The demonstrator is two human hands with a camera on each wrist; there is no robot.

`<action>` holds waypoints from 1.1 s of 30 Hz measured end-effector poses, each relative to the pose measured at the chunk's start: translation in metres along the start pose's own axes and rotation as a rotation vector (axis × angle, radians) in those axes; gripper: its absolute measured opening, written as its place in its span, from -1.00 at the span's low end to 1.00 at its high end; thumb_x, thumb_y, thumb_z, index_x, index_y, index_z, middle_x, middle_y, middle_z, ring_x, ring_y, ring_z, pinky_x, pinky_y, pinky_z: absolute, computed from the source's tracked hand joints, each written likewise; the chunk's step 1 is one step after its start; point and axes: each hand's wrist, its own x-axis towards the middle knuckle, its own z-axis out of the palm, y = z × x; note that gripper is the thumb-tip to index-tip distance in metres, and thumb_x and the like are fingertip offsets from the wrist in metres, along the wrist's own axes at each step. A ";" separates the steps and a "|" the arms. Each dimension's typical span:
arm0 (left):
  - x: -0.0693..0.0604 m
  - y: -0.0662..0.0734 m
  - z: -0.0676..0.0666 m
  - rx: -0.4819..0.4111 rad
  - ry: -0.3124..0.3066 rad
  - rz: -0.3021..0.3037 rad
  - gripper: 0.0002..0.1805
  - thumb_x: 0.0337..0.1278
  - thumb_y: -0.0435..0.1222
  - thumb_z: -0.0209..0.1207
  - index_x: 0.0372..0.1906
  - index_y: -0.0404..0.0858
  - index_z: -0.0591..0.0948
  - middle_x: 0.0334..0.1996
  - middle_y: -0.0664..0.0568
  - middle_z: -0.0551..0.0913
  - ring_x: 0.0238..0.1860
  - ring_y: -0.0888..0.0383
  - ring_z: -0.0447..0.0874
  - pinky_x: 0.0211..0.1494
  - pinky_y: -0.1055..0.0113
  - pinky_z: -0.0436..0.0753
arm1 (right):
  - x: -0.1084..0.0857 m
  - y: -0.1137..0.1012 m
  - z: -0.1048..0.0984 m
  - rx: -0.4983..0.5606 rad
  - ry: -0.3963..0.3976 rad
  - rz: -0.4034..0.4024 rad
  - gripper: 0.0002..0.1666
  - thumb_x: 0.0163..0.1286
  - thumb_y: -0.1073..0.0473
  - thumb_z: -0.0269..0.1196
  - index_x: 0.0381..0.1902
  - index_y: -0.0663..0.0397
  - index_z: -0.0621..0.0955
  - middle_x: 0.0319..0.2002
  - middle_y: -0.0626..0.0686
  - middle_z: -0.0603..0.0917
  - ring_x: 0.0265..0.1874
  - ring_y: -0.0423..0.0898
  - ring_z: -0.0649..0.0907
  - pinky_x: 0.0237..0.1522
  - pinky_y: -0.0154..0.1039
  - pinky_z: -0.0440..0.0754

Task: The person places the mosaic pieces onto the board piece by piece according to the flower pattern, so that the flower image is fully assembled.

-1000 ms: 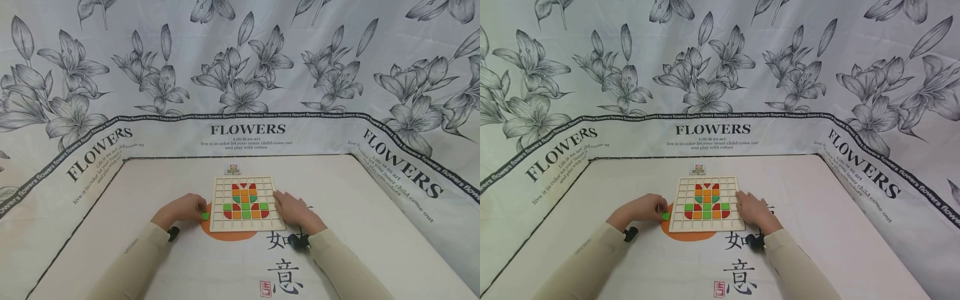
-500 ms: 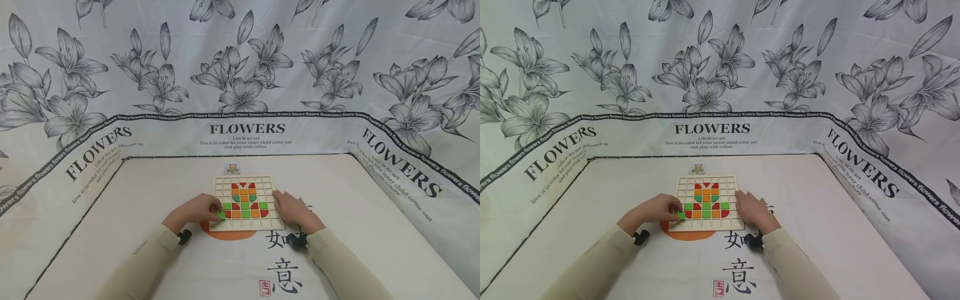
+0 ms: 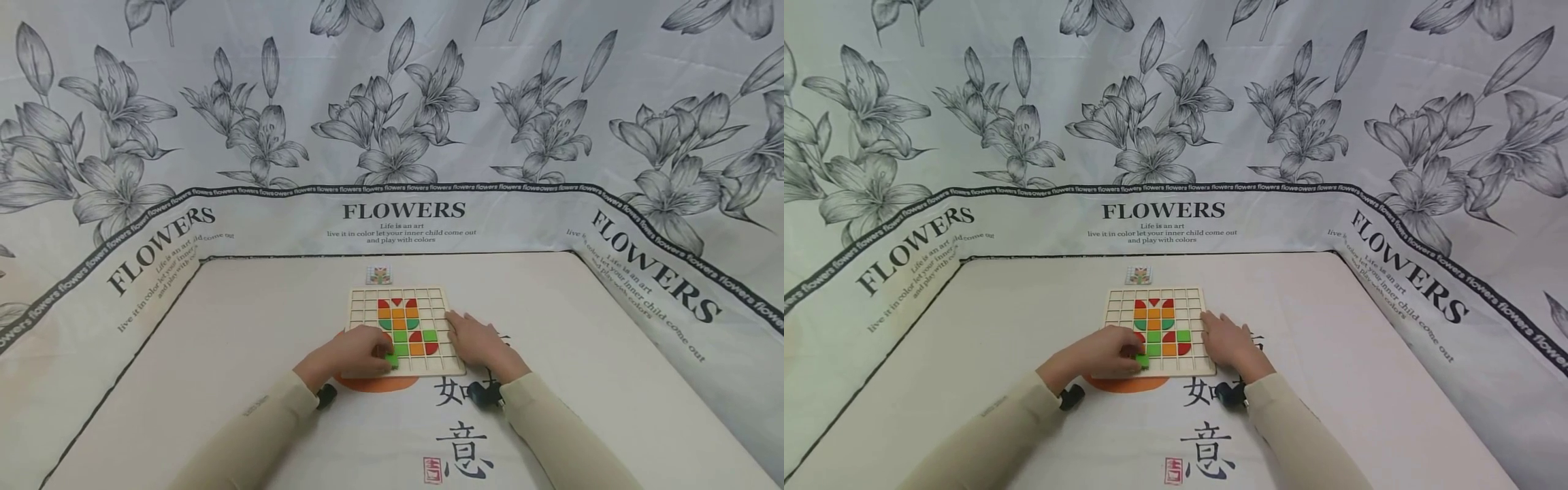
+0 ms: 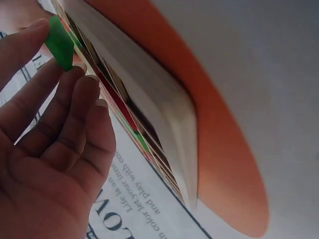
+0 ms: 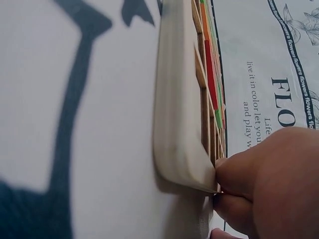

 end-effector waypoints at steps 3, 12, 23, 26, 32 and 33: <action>0.001 0.005 0.003 0.032 0.011 0.021 -0.83 0.07 -0.12 0.30 -0.21 -0.01 0.71 -0.43 0.27 0.55 -0.29 0.27 0.47 -0.24 0.43 0.48 | 0.001 0.000 0.001 0.004 -0.001 0.003 -0.38 0.54 0.02 -0.10 0.49 0.02 0.18 0.49 0.12 0.21 0.48 0.22 0.14 0.35 0.41 0.02; 0.007 0.018 0.006 0.080 -0.001 0.048 -0.88 0.08 -0.15 0.30 -0.26 -0.01 0.71 -0.48 0.26 0.56 -0.34 0.27 0.47 -0.24 0.42 0.46 | 0.001 0.002 0.003 0.021 -0.007 0.000 -0.38 0.55 0.01 -0.11 0.49 0.02 0.18 0.49 0.11 0.20 0.49 0.22 0.13 0.36 0.41 0.00; 0.012 0.029 0.005 0.146 -0.015 0.026 -0.85 0.04 -0.14 0.35 -0.26 -0.02 0.73 -0.49 0.26 0.55 -0.34 0.26 0.45 -0.24 0.43 0.46 | 0.001 0.001 0.001 0.019 -0.001 0.001 -0.38 0.55 0.03 -0.11 0.50 0.02 0.17 0.49 0.11 0.19 0.49 0.22 0.13 0.36 0.41 -0.01; 0.012 0.029 0.006 0.149 -0.016 0.019 -0.83 0.04 -0.11 0.35 -0.24 -0.02 0.73 -0.45 0.26 0.57 -0.32 0.26 0.46 -0.21 0.43 0.48 | 0.001 0.000 0.001 0.018 0.000 0.001 -0.38 0.55 0.03 -0.11 0.49 0.02 0.18 0.49 0.11 0.19 0.49 0.22 0.13 0.36 0.41 -0.01; 0.010 0.028 0.006 0.148 -0.016 0.011 -0.81 0.07 -0.13 0.33 -0.20 -0.03 0.74 -0.35 0.25 0.60 -0.28 0.26 0.47 -0.11 0.41 0.53 | 0.000 -0.001 0.001 0.013 0.001 0.001 -0.38 0.55 0.04 -0.11 0.49 0.02 0.18 0.49 0.11 0.19 0.49 0.22 0.13 0.35 0.42 -0.01; 0.009 0.028 0.006 0.145 -0.017 0.010 -0.81 0.07 -0.13 0.33 -0.18 -0.03 0.74 -0.33 0.25 0.61 -0.27 0.26 0.47 -0.10 0.41 0.54 | 0.000 -0.001 0.000 0.016 -0.003 0.002 -0.38 0.55 0.03 -0.11 0.49 0.02 0.18 0.49 0.11 0.19 0.49 0.22 0.13 0.35 0.42 -0.01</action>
